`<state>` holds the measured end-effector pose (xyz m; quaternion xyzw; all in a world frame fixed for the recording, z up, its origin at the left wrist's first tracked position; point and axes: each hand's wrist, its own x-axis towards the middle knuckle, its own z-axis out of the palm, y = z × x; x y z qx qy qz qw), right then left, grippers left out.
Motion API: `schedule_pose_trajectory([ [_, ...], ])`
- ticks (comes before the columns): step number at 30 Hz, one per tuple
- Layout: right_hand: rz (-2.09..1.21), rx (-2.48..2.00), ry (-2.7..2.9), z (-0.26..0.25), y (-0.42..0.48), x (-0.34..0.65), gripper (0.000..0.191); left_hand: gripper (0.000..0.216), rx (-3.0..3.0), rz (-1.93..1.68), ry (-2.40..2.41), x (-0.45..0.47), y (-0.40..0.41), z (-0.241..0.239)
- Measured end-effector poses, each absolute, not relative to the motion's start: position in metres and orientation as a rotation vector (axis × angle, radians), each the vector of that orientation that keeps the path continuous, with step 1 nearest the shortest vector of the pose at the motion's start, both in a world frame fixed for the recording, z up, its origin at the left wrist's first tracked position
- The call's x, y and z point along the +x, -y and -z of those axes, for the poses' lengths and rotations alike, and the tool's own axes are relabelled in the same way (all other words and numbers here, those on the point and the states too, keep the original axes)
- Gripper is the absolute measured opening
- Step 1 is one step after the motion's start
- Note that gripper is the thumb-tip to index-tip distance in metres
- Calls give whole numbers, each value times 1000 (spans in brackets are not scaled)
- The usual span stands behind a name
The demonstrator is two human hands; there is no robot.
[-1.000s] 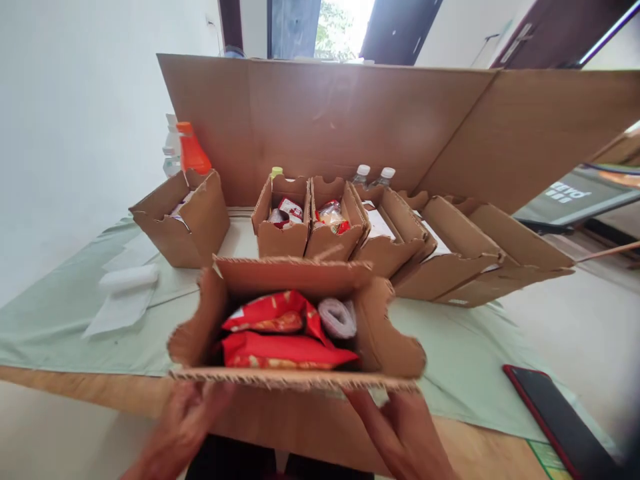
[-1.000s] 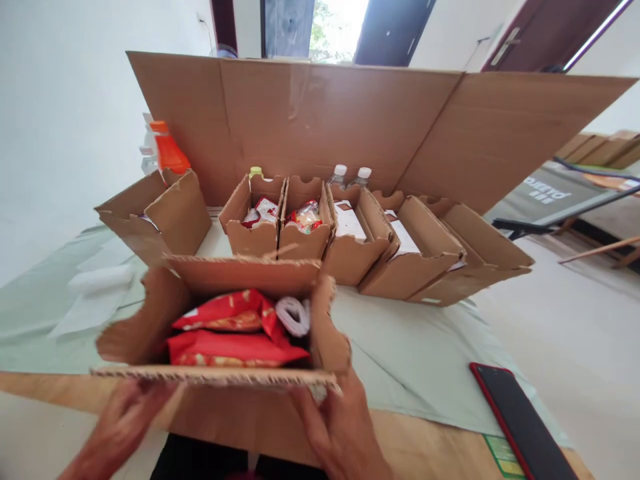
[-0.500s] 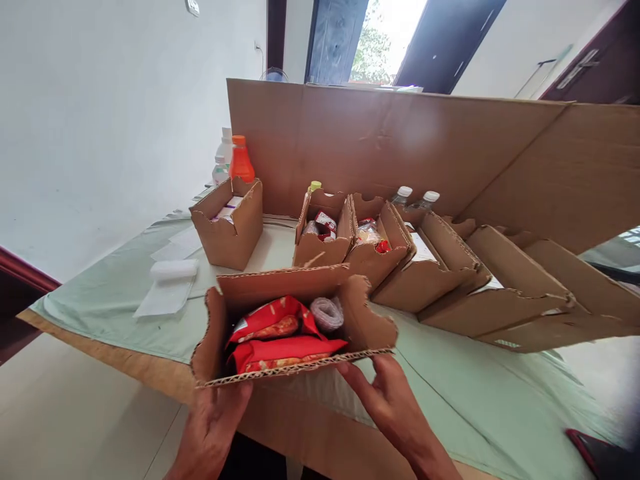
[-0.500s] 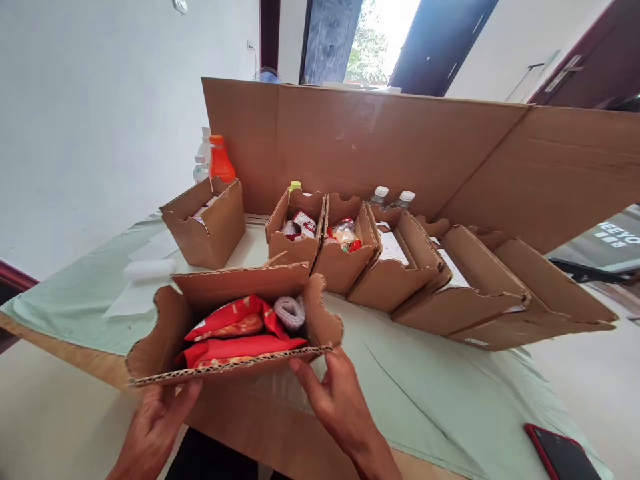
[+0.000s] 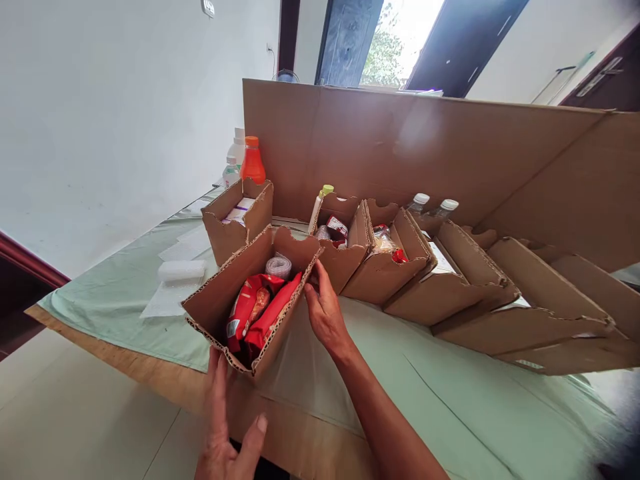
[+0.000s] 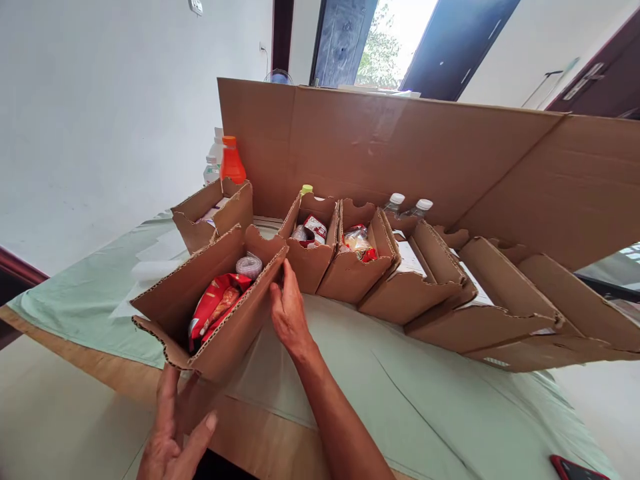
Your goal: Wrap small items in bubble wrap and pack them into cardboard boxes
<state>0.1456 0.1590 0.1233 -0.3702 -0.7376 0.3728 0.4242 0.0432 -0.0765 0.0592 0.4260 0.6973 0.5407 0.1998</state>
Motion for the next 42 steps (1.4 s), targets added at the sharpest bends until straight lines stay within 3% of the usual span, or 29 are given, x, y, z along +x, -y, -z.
schedule_pose_trajectory([
  [6,-880,-890,1799,-120,-157,120,56,80,1173,-1530,-1875,46,54,-78],
  [16,-953,-862,1876,-79,-162,131,57,77,1279,-1550,-1867,45,34,-70],
  [20,-909,-851,1892,-77,-148,131,49,77,1289,-1607,-1851,38,36,-60],
  [24,-810,-909,1829,-102,-148,139,40,81,1309,-1600,-1858,32,38,-51],
  [27,-721,-1024,1800,-147,-171,145,49,84,1326,-1548,-1894,35,38,-54],
  [32,-666,-1233,2284,-212,-214,127,44,82,1328,-1556,-1941,41,35,-63],
  [34,-690,-1248,2363,-217,-218,116,46,81,1307,-1560,-1948,41,35,-65],
  [38,-693,-1301,2402,-205,-214,105,69,77,1270,-1590,-1920,38,35,-63],
  [42,-663,-1391,2353,-198,-214,106,74,75,1278,-1649,-1836,32,35,-56],
])
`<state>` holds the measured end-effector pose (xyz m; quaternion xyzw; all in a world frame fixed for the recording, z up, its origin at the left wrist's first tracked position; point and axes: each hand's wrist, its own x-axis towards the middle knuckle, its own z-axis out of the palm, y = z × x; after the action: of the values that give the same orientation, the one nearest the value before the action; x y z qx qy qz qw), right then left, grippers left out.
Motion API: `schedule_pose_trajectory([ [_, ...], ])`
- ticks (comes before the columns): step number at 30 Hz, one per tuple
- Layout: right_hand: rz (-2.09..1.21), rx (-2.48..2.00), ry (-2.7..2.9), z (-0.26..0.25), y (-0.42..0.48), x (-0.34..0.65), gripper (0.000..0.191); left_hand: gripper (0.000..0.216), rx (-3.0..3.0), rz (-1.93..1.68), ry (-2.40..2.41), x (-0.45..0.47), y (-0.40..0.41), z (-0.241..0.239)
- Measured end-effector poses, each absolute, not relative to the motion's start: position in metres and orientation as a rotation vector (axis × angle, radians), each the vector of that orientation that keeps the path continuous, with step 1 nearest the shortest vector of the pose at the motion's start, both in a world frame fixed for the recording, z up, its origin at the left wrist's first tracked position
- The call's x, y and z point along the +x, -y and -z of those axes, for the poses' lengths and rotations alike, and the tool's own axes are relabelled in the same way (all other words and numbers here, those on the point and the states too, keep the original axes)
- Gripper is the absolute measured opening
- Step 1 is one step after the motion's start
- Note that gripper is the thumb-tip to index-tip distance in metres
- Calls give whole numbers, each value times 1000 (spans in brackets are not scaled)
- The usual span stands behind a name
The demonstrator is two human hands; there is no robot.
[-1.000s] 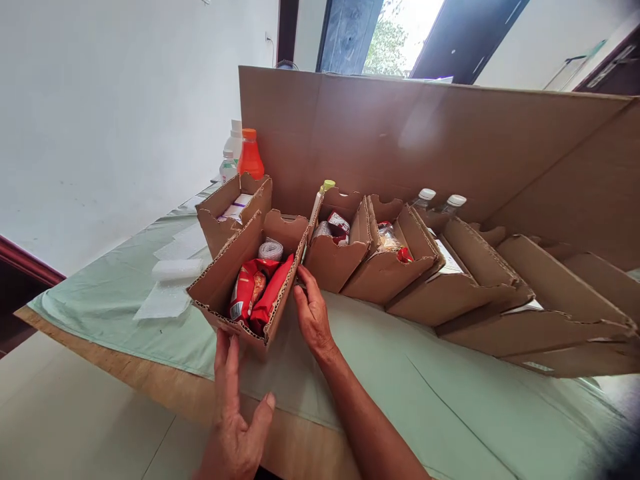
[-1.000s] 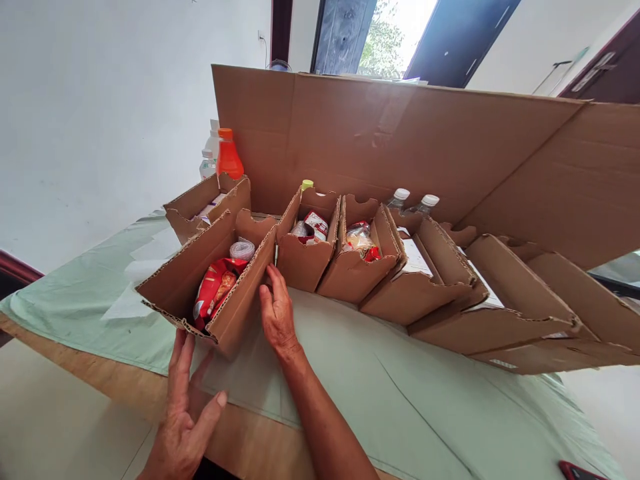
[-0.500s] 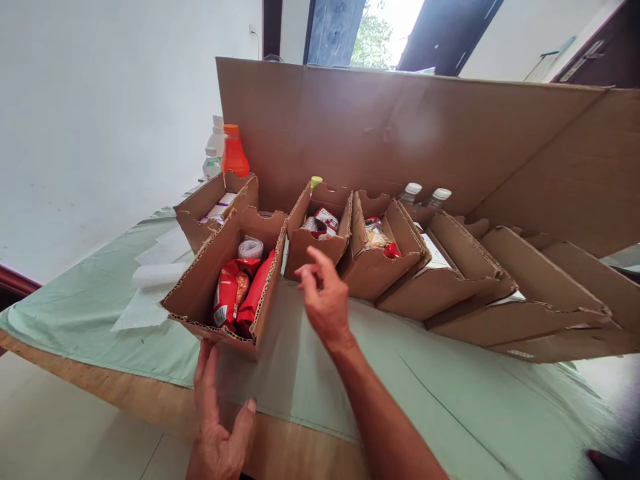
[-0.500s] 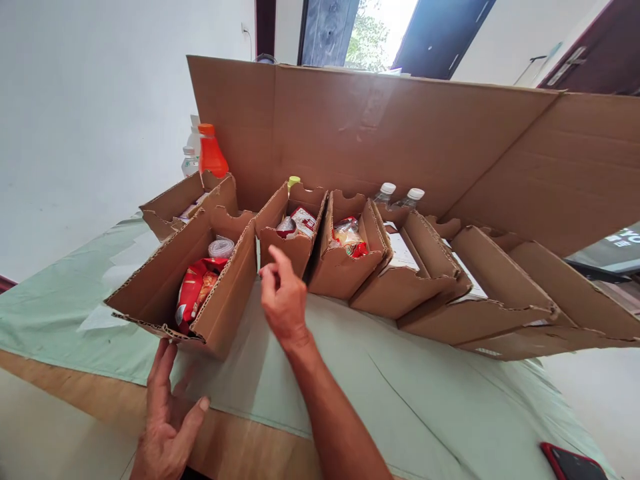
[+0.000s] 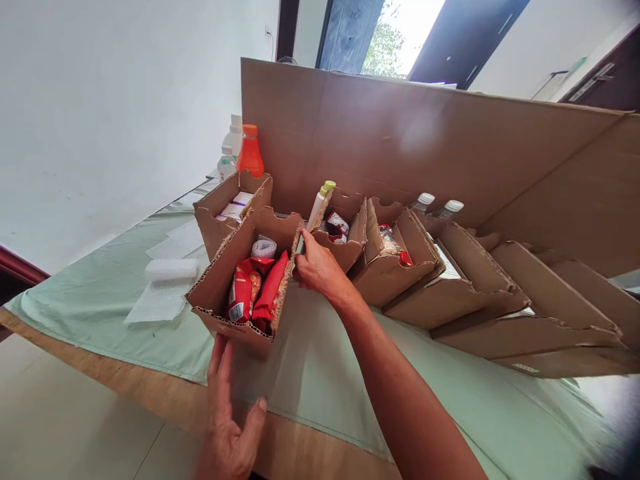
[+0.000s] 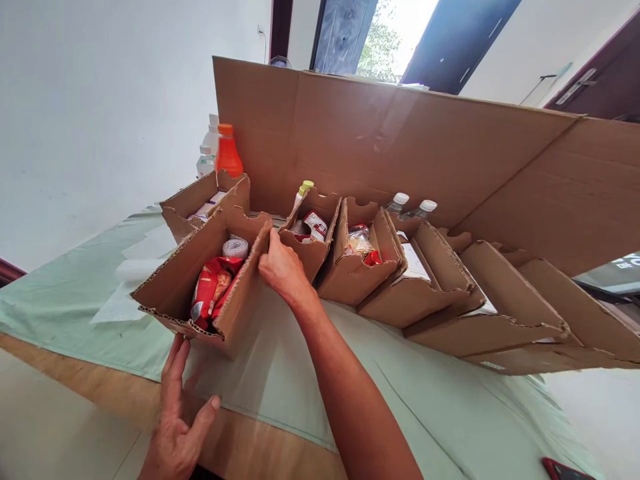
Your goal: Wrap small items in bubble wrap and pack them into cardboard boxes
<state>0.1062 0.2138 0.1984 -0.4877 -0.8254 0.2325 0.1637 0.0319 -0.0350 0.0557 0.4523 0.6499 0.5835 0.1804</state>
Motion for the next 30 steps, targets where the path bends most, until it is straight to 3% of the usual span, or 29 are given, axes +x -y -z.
schedule_pose_trajectory([
  [7,-625,-1318,2252,-179,-192,124,70,83,1259,-1628,-1773,33,3,-65],
  [16,-814,-1224,2020,-71,-169,173,39,91,1203,-1558,-1724,38,-114,-82],
  [20,-883,-1164,1906,-49,-165,181,34,94,1224,-1555,-1789,36,-152,-80],
  [26,-967,-1109,1825,-46,-167,183,33,81,1387,-1619,-1898,10,-131,-85],
  [30,-1001,-1109,1783,-42,-169,182,33,79,1709,-1784,-2202,-53,-121,-118],
])
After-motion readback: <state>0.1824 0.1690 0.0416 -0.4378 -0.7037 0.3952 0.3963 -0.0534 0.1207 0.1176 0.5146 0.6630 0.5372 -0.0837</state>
